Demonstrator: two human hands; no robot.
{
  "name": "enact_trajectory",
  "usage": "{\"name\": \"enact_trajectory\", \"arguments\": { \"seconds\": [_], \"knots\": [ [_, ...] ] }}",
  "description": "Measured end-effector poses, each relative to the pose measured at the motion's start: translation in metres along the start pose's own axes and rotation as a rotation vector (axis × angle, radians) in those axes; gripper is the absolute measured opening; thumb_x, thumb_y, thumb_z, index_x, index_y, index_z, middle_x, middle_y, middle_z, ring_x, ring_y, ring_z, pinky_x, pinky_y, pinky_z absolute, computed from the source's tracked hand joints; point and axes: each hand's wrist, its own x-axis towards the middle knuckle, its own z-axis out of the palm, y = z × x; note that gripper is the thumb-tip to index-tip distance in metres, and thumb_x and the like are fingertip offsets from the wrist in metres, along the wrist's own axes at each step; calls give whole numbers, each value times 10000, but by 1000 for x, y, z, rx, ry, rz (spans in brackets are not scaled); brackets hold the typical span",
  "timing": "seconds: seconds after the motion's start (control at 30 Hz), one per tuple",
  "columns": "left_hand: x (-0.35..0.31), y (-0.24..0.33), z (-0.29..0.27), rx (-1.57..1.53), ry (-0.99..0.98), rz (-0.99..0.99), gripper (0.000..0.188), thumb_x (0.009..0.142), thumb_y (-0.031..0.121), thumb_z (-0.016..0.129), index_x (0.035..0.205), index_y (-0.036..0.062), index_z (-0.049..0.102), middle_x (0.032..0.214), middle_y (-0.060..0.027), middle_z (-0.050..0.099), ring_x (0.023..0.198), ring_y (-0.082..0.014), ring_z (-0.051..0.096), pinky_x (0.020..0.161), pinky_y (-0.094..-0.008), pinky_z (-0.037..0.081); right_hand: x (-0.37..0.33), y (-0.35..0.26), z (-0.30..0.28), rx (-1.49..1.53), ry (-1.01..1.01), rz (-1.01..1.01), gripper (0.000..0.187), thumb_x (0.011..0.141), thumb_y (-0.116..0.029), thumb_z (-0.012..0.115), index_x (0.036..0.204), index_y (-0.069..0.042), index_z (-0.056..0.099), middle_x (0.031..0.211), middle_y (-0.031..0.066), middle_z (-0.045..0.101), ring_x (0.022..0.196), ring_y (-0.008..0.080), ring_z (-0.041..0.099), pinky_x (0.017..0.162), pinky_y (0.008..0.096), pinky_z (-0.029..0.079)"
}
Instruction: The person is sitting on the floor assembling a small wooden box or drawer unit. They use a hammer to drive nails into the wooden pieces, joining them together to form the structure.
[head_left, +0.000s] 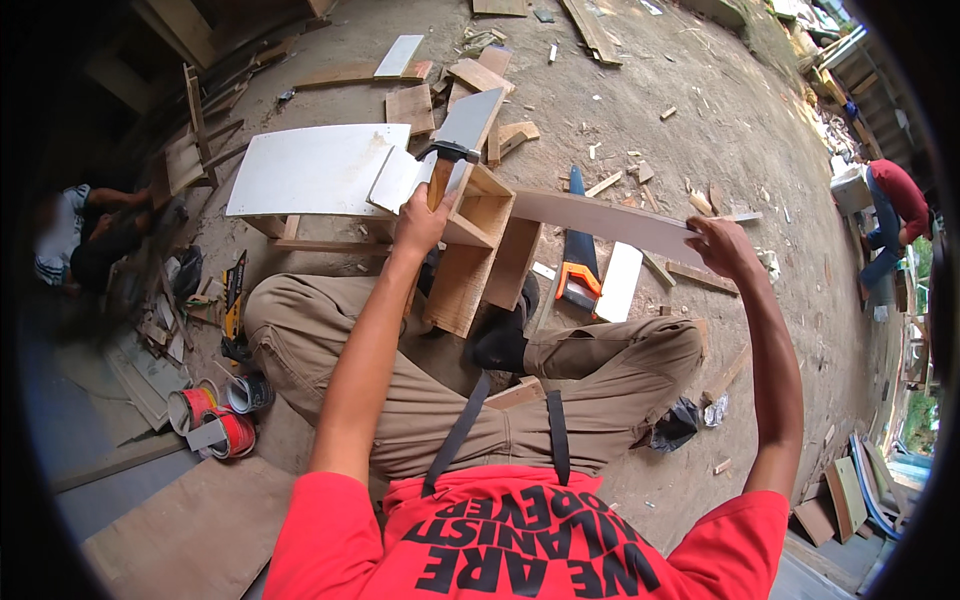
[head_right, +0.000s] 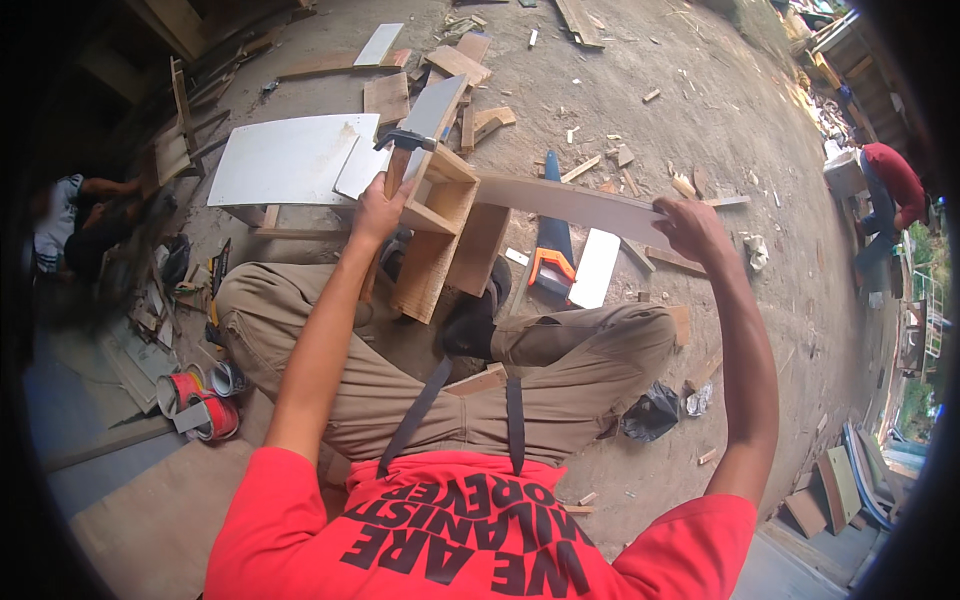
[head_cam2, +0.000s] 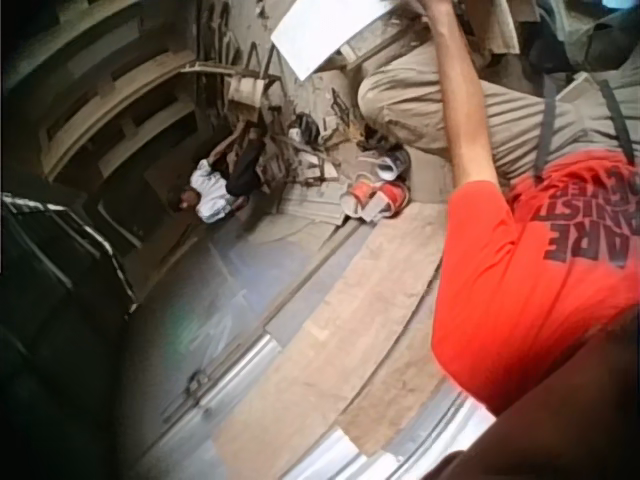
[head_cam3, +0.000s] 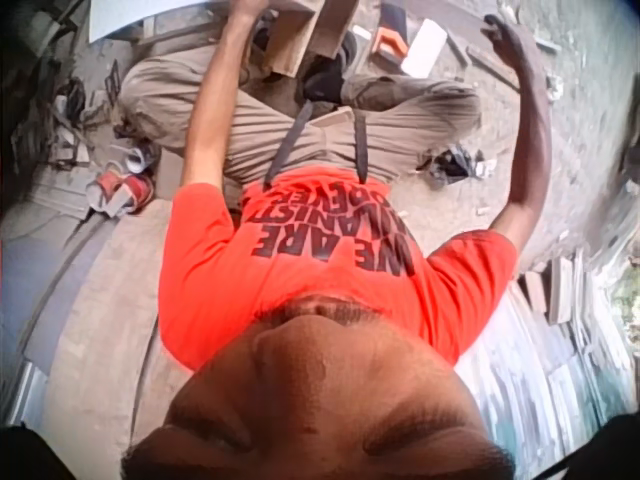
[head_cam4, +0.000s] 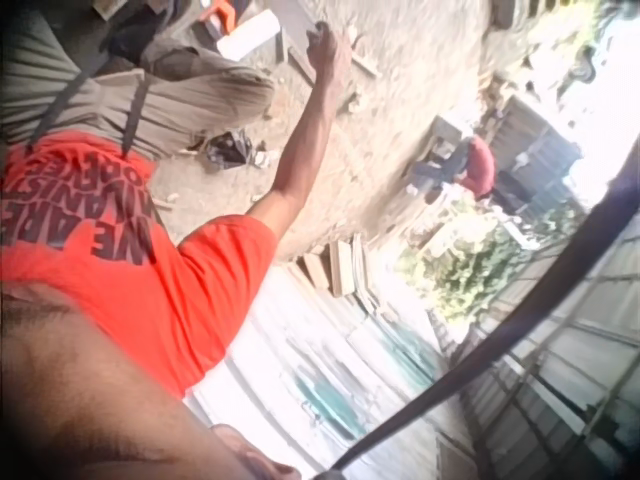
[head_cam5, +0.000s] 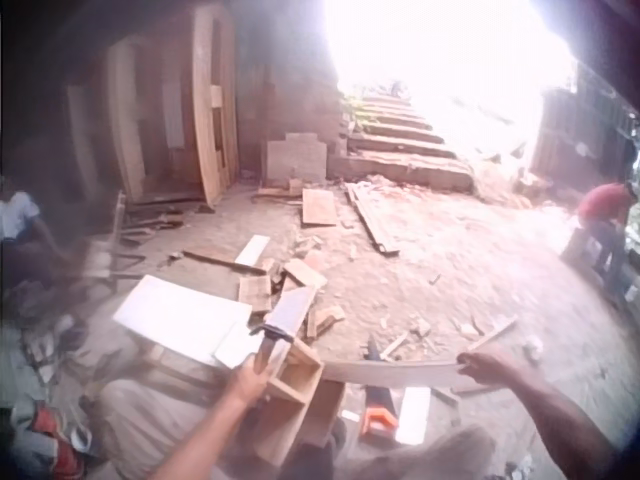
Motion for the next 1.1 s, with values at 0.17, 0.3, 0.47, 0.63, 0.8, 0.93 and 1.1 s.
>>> {"name": "enact_trajectory", "arguments": {
  "seconds": [0.17,0.3,0.47,0.63,0.8,0.93,1.1],
  "knots": [
    [-11,-4,13,-17,128,7,540,945,501,596,944,-36,551,864,-329,645,843,-510,638,673,-524,509,-46,25,-58,-9,146,146,309,880,-214,684,1150,-64,669,996,214,698,948,366,678,815,469,509],
    [-31,-7,42,-108,380,-81,508,979,473,559,910,-28,507,752,-286,617,747,-500,620,626,-537,472,-73,30,-120,56,306,148,346,868,-199,680,1154,-5,667,965,246,698,912,365,706,793,420,526],
    [-33,-25,62,-398,448,-346,477,971,443,588,940,-29,523,804,-281,632,808,-481,633,673,-516,478,-71,-7,-175,19,449,21,390,872,-279,715,1137,4,680,969,231,711,904,342,718,793,393,535],
    [-34,-36,58,-428,402,-310,472,956,447,612,947,-18,534,811,-271,640,821,-485,632,680,-509,480,-22,-81,-183,-43,420,-208,341,890,-268,701,1188,-104,680,969,172,718,856,347,704,753,416,535],
    [-34,-33,55,-380,400,-280,455,944,439,629,933,-5,532,793,-269,641,808,-493,627,666,-519,476,25,-129,-196,-162,368,-412,258,922,-242,653,1169,-168,669,868,136,696,788,354,672,685,466,512],
    [-35,-31,50,-415,350,-314,433,940,425,633,951,4,534,793,-269,646,808,-489,635,657,-527,476,49,-149,-202,-220,320,-475,225,929,-234,635,1141,-166,667,820,130,681,781,348,661,681,477,509],
    [-37,-24,43,-322,375,-282,413,933,415,634,977,16,537,798,-269,660,829,-483,650,667,-533,491,59,-149,-202,-209,298,-472,232,914,-224,645,1135,-157,666,821,140,685,782,355,665,688,477,509]
  ]
}}
